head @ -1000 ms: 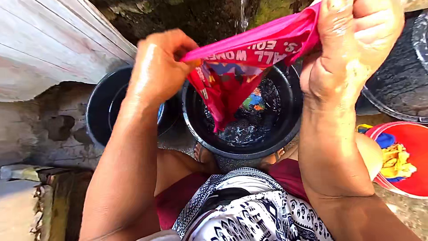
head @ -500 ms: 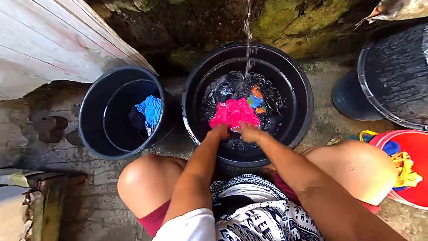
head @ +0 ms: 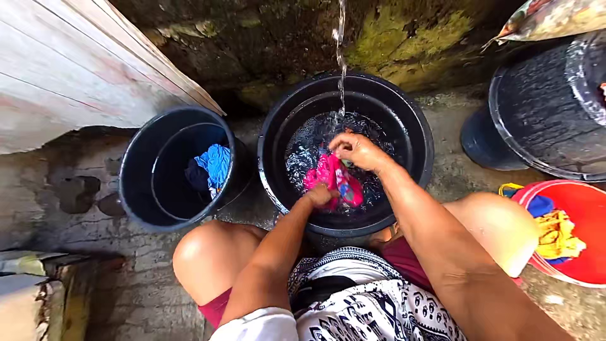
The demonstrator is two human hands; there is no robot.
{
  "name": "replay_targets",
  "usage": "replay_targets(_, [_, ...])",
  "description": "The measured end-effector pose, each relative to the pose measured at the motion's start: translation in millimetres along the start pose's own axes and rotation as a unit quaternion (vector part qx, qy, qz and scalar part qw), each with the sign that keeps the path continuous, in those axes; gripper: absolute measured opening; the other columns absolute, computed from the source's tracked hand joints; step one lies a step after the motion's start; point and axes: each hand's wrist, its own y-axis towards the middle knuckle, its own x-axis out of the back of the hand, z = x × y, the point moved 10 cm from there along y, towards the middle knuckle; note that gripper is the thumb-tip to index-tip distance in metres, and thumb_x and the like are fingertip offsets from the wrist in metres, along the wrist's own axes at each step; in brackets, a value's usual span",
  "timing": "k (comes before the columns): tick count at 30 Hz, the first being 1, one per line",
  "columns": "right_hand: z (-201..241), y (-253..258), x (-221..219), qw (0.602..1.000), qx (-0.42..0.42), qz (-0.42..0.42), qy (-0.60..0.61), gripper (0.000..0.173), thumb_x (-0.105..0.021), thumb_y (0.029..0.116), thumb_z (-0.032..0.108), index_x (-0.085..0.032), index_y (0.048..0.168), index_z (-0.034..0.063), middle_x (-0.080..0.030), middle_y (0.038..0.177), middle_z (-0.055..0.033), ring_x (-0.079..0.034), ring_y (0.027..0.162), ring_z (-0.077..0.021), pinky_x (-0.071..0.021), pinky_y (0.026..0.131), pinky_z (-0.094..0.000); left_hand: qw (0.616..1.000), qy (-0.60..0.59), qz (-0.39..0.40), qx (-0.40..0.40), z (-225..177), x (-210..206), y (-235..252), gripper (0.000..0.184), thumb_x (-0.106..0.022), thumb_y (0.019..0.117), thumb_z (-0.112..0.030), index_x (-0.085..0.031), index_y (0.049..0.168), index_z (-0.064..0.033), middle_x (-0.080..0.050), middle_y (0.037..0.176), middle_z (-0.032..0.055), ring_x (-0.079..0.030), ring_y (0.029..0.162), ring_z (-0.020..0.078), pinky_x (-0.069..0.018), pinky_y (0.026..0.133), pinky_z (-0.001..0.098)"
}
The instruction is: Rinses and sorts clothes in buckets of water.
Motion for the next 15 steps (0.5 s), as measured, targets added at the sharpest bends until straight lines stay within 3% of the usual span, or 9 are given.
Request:
replay_targets(1, [6.9,-3.7,8.9,1.0,-0.001,-0.011,0.0,0.044,-0.067,0.0928,0.0,-0.059,0.136,0.0007,-0.067,0.121,-0.0214,-0.067,0.109,-0.0296,-0.0539,0.097,-0.0489,0.997,-0.052,-0.052,0.001,-8.6,22.4,-10.7,0.045,-0.058,0.1052,-0.03,-0.06,0.125,0.0101,-0.065,0.118,0.0281,-0.064,0.111,0.036,-0.0489,0.1,0.0543])
replay_targets(3, [-8.8,-14.1,8.1,1.0,-0.027,-0.004,-0.012,0.086,-0.081,0.0812,0.004,-0.038,0.156,0.0044,-0.05,0.149,-0.0252,-0.054,0.133,-0.037,-0.0457,0.11,-0.0543,0.979,-0.162,-0.117,-0.029,-45.6,63.4,-40.7,0.039,-0.051,0.1081,-0.03,-0.062,0.119,0.0062,-0.068,0.104,0.0203,-0.067,0.093,0.0263,-0.0548,0.087,0.0474])
replay_targets(5, [-49.9,-20.3,-12.3,0.997,-0.075,0.002,0.002,0.119,-0.093,0.0654,0.004,-0.024,0.162,0.0046,-0.034,0.159,-0.0314,-0.042,0.142,-0.0467,-0.0394,0.113,-0.0634,0.949,-0.264,-0.143,-0.094,-95.4,94.9,-76.7,0.036,-0.048,0.1087,-0.027,-0.062,0.119,0.0046,-0.069,0.099,0.0155,-0.068,0.086,0.0212,-0.0581,0.08,0.0431])
replay_targets(6, [-68.8,-20.4,-26.8,0.996,-0.09,0.003,0.025,0.12,-0.094,0.0619,0.004,-0.026,0.161,0.004,-0.035,0.157,-0.0315,-0.043,0.141,-0.0457,-0.0403,0.113,-0.062,0.93,-0.308,-0.148,-0.134,-121.2,106.9,-97.7,0.034,-0.047,0.109,-0.026,-0.062,0.118,0.0025,-0.07,0.096,0.0117,-0.069,0.083,0.0184,-0.0594,0.076,0.0399])
replay_targets(8, [-85.1,-18.5,-47.4,0.991,-0.098,-0.022,0.091,0.093,-0.093,0.0658,0.008,-0.047,0.146,-0.0023,-0.054,0.141,-0.028,-0.054,0.13,-0.0374,-0.0461,0.11,-0.0542,0.885,-0.382,-0.152,-0.218,-168.6,127.4,-145.9,0.028,-0.044,0.11,-0.026,-0.061,0.112,-0.0039,-0.071,0.09,0.0058,-0.07,0.079,0.0154,-0.0613,0.071,0.0354])
replay_targets(10, [-85.8,-22.5,-53.2,0.977,-0.131,-0.06,0.159,0.066,-0.083,0.0843,0.014,-0.053,0.141,-0.0017,-0.062,0.132,-0.0238,-0.062,0.122,-0.0309,-0.0501,0.107,-0.0492,0.841,-0.432,-0.15,-0.291,-195.9,147.4,-188.9,0.029,-0.039,0.1108,-0.028,-0.06,0.111,-0.0086,-0.072,0.093,0.005,-0.073,0.084,0.0167,-0.0631,0.075,0.0369])
replay_targets(12, [-69.5,-27.0,-36.5,0.951,-0.161,-0.155,0.214,0.042,-0.069,0.0967,0.012,-0.058,0.135,0.0,-0.065,0.128,-0.0201,-0.063,0.118,-0.0271,-0.0518,0.102,-0.0474,0.83,-0.424,-0.164,-0.322,-188.9,170.3,-205.6,0.037,-0.034,0.111,-0.036,-0.061,0.111,-0.0111,-0.072,0.096,0.0043,-0.072,0.089,0.0167,-0.0626,0.079,0.038])
replay_targets(13, [-50.6,-29.1,-24.8,0.943,-0.147,-0.202,0.222,0.035,-0.066,0.0984,0.009,-0.061,0.131,-0.0015,-0.066,0.125,-0.0194,-0.063,0.114,-0.0256,-0.052,0.101,-0.0464,0.849,-0.394,-0.199,-0.291,-166.8,180.6,-199.8,0.042,-0.034,0.1101,-0.043,-0.062,0.11,-0.0118,-0.071,0.095,0.0031,-0.071,0.088,0.0153,-0.0622,0.078,0.0372])
replay_targets(15, [-1.4,-38.6,-11.0,0.938,-0.09,-0.257,0.213,0.029,-0.067,0.097,0.009,-0.064,0.123,-0.0027,-0.069,0.116,-0.0174,-0.066,0.108,-0.0226,-0.0542,0.098,-0.0445,0.901,-0.313,-0.279,-0.113,-86.4,182.4,-167.9,0.066,-0.037,0.1035,-0.065,-0.064,0.118,-0.0066,-0.072,0.099,0.0106,-0.071,0.089,0.0232,-0.061,0.077,0.0459])
